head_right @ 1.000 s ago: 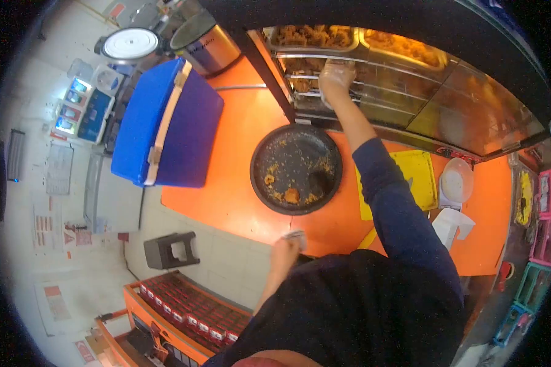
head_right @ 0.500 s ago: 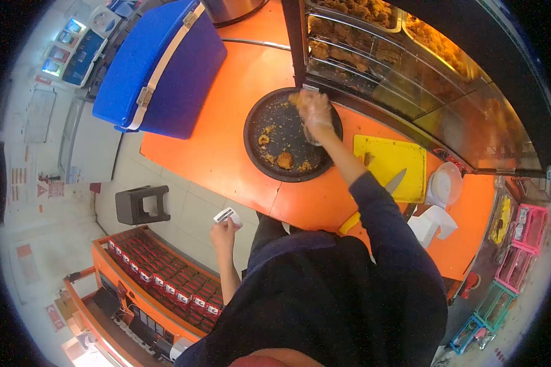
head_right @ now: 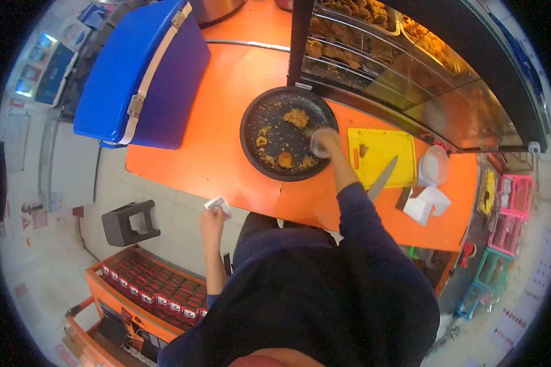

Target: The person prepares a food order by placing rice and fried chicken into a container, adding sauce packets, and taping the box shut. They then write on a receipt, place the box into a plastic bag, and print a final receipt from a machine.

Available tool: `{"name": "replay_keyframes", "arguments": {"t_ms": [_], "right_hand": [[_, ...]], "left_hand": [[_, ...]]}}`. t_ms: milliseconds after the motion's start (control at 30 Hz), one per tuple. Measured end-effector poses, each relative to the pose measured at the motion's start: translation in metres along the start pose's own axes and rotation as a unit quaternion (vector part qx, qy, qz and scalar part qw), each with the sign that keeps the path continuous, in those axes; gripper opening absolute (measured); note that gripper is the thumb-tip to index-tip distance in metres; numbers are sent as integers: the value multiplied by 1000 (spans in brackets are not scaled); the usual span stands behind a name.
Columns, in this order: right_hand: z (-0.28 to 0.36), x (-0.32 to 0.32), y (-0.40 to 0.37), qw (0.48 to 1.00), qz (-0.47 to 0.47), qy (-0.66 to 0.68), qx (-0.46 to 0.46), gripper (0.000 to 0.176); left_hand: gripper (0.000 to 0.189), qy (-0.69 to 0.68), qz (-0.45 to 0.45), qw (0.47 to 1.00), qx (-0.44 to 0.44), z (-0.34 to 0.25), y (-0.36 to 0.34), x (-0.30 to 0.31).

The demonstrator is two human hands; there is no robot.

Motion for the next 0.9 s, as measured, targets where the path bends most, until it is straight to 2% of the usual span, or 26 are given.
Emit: {"name": "replay_keyframes", "arguments": {"t_ms": [33, 67, 133, 167, 200, 233, 333, 367, 400, 467, 500, 533, 600, 633, 667, 733, 767, 800, 833, 867, 900], "right_hand": [[-14, 9, 15, 968, 109, 218, 64, 64], [-10, 18, 22, 874, 207, 421, 131, 63], [57, 108, -57, 960, 9, 275, 50, 63], [74, 116, -80, 962, 13, 270, 43, 63], [88, 130, -100, 954, -166, 227, 108, 65], [102, 135, -112, 909, -338, 175, 170, 68], [123, 60, -71, 940, -286, 122, 139, 75], [120, 20, -36, 982, -171, -42, 63, 81], [112, 11, -19, 984, -161, -47, 53, 81], [106, 21, 23, 979, -110, 132, 111, 80], [95, 26, 33, 950, -118, 266, 114, 78], [106, 33, 13, 952, -116, 262, 110, 78], [139, 66, -41, 910, -238, 285, 186, 75], [164, 69, -77, 936, -297, 161, 99, 65], [162, 45, -65, 952, -271, 123, 77, 60], [138, -12, -19, 931, -338, -70, 119, 59], [134, 3, 0, 930, -344, -66, 112, 59], [124, 24, 31, 975, -184, 93, 80, 59], [114, 25, 37, 969, -2, 244, 37, 60], [133, 53, 3, 946, 127, 283, -91, 60], [131, 50, 3, 957, -11, 290, -13, 67]], "left_hand": [[33, -1, -23, 1000, -21, -4, 11, 13], [33, -6, -17, 1000, -24, -4, 22, 21], [32, -11, -32, 999, -34, -3, 41, 35], [32, -14, -30, 999, -20, -4, 47, 43], [32, -13, -22, 1000, -14, 2, 56, 44], [32, 0, -14, 1000, -21, 10, 65, 46], [33, 23, 0, 999, -28, 16, 88, 52], [33, 39, 9, 999, -36, 18, 89, 55], [33, 45, 23, 998, -31, 22, 88, 57], [33, 44, 4, 997, -64, 18, 104, 63], [33, 46, 15, 997, -61, 24, 103, 63], [34, 45, 31, 997, -53, 31, 107, 65], [35, 39, 40, 997, -48, 35, 124, 65], [35, 66, 50, 996, -30, 42, 130, 63], [35, 95, 61, 993, -15, 45, 136, 61], [35, 104, 68, 992, -37, 38, 138, 67], [36, 98, 58, 992, -56, 29, 145, 71], [36, 91, 50, 992, -65, 18, 155, 72], [36, 70, 45, 993, -80, 15, 154, 75], [36, 52, 43, 994, -91, 18, 148, 78], [36, 46, 38, 994, -91, 22, 150, 75]]}}
Point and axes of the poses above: each hand's wrist, its own y-axis towards the middle knuckle, its own x-axis out of the back of the hand, z = x × y, the point moved 3 cm from there along y, towards the middle knuckle, and after that the axes turned 5 degrees about x, right-handed, at the moved point
